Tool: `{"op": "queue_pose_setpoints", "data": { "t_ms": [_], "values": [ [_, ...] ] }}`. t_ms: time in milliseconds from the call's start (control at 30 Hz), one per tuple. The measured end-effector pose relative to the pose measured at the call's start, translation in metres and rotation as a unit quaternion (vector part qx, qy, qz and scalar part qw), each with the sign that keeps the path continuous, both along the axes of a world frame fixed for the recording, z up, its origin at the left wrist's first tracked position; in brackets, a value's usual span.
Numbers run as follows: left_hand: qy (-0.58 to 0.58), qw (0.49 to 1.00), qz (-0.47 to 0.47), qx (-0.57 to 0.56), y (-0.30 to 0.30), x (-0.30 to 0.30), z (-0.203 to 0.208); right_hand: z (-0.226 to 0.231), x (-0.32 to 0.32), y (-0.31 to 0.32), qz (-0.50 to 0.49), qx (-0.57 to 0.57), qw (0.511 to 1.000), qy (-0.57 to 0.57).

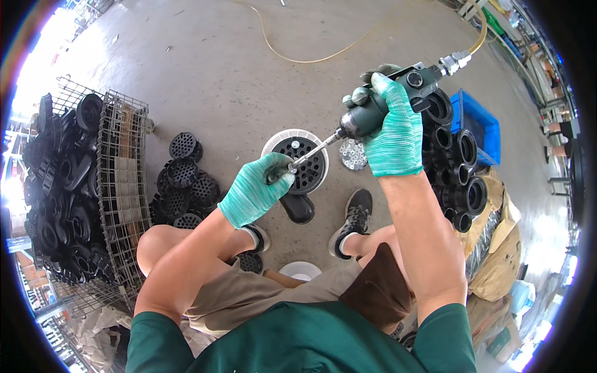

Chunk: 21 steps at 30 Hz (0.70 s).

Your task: The person picks up a black plastic housing from a wire crate, seats a circular grate inside, inserts a screw, and fastens it using a pneumatic screwdriver. The person then takes another small plastic piece and secures it to the assembly using a hammer.

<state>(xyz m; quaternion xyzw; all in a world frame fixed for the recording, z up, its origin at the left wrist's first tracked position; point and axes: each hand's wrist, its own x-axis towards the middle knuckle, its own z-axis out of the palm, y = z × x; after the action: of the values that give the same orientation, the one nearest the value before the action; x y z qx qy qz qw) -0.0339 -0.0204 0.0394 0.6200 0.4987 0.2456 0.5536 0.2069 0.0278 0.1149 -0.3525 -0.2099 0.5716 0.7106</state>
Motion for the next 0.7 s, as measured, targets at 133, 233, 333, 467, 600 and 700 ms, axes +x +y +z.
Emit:
{"op": "queue_pose_setpoints", "data": {
  "t_ms": [133, 233, 333, 467, 600, 700],
  "values": [
    [0.013, 0.999, -0.032, 0.031, 0.006, 0.014, -0.016, -0.005, 0.001, -0.007, 0.003, 0.012, 0.997, -0.077],
    [0.152, 0.977, -0.079, 0.124, 0.012, 0.024, -0.029, -0.019, 0.001, -0.012, 0.028, 0.031, 0.995, -0.091],
    [0.212, 0.952, -0.11, 0.189, 0.015, 0.037, -0.041, -0.026, 0.002, -0.022, 0.052, 0.01, 0.99, -0.127],
    [0.275, 0.927, -0.149, 0.207, 0.017, 0.047, -0.052, -0.041, 0.002, -0.028, 0.086, 0.023, 0.982, -0.168],
    [0.313, 0.915, -0.168, 0.193, 0.017, 0.056, -0.053, -0.051, -0.001, -0.032, 0.091, 0.034, 0.978, -0.182],
    [0.31, 0.917, -0.164, 0.192, 0.017, 0.058, -0.052, -0.05, -0.003, -0.034, 0.113, 0.039, 0.974, -0.192]
  ]
}}
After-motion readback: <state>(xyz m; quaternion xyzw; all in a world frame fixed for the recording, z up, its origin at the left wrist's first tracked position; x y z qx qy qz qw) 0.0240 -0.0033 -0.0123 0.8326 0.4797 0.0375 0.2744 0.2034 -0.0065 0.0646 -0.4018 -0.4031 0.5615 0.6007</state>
